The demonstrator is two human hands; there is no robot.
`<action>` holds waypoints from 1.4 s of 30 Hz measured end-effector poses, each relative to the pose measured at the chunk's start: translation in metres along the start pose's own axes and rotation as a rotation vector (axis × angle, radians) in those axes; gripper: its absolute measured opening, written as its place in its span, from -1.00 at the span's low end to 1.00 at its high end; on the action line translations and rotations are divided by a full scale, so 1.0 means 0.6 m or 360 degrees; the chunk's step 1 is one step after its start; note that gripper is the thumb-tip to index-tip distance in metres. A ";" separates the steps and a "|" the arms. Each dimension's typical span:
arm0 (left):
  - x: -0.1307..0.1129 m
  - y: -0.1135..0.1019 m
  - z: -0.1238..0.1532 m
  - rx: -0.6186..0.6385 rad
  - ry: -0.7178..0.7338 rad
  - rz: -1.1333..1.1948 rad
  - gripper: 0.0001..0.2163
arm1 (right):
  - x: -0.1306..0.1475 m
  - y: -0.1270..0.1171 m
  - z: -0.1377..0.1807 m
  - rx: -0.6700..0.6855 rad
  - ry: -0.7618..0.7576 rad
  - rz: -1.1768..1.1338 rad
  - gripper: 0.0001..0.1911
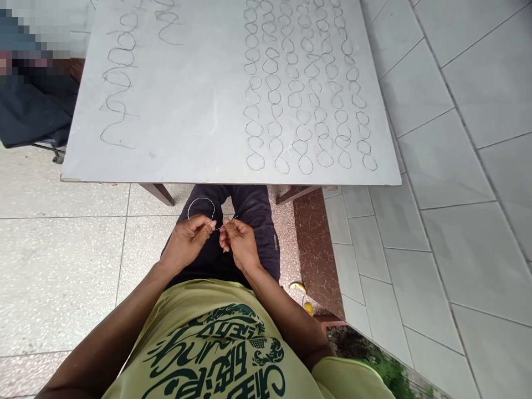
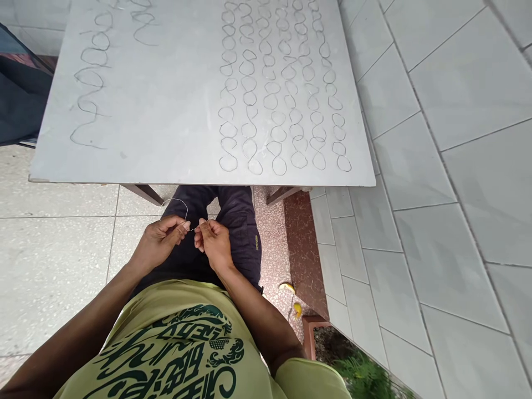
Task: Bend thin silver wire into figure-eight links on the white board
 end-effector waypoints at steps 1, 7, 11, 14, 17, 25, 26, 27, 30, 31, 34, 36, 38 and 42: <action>0.004 0.000 -0.001 0.0000 -0.0057 0.0091 -0.70 | 0.003 -0.001 0.001 0.0012 -0.0024 0.0020 -0.57; -0.003 -0.009 -0.008 -0.0186 -0.0206 0.0502 -0.70 | 0.020 0.006 0.009 0.0100 -0.0091 -0.0100 -0.61; -0.014 -0.016 -0.009 -0.0337 -0.0193 0.0510 -0.70 | 0.021 0.016 0.011 0.0157 -0.0021 -0.0231 -0.61; -0.016 -0.017 -0.007 -0.0372 -0.0159 0.0517 -0.68 | 0.020 0.018 0.013 0.0166 -0.0019 -0.0271 -0.61; -0.012 -0.014 -0.006 -0.0366 -0.0125 0.0542 -0.63 | 0.017 0.015 0.014 0.0155 -0.0031 -0.0287 -0.62; 0.008 -0.004 0.003 -0.0416 -0.0091 0.0559 -0.67 | 0.012 0.012 0.013 0.0130 -0.0114 -0.0268 -0.65; 0.011 -0.004 0.004 -0.0427 -0.0100 0.0553 -0.70 | 0.010 0.013 0.013 0.0128 -0.0119 -0.0256 -0.64; 0.012 -0.004 0.005 -0.0440 -0.0105 0.0539 -0.73 | 0.008 0.014 0.013 0.0125 -0.0120 -0.0237 -0.64; 0.009 -0.014 0.008 -0.0493 -0.0089 0.0426 -0.78 | 0.008 0.010 0.017 0.0100 -0.0133 -0.0115 -0.61; 0.005 -0.019 0.009 -0.0503 -0.0064 0.0357 -0.79 | 0.014 0.006 0.019 0.0078 -0.0157 -0.0054 -0.60; -0.022 -0.031 0.012 -0.0461 0.0118 0.0037 -0.83 | 0.052 -0.015 0.024 -0.0027 -0.0316 0.0147 -0.60; -0.050 -0.031 0.015 -0.0382 0.0342 -0.0217 -0.85 | 0.092 -0.028 0.024 -0.0089 -0.0462 0.0257 -0.63; -0.076 -0.023 0.019 -0.0275 0.0556 -0.0423 -0.84 | 0.131 -0.034 0.017 -0.0082 -0.0565 0.0343 -0.69; -0.101 -0.002 0.024 -0.0069 0.0717 -0.0592 -0.82 | 0.179 -0.019 -0.006 0.0165 -0.0656 0.0469 -0.68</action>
Point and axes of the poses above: each hand's wrist, its own z-axis away from the middle knuckle, its own y-axis out of the palm, x = y × z, the point moved 7 cm from there along -z, towards the middle knuckle, and after that the axes turned 7 degrees about z, right-handed, at the moved point
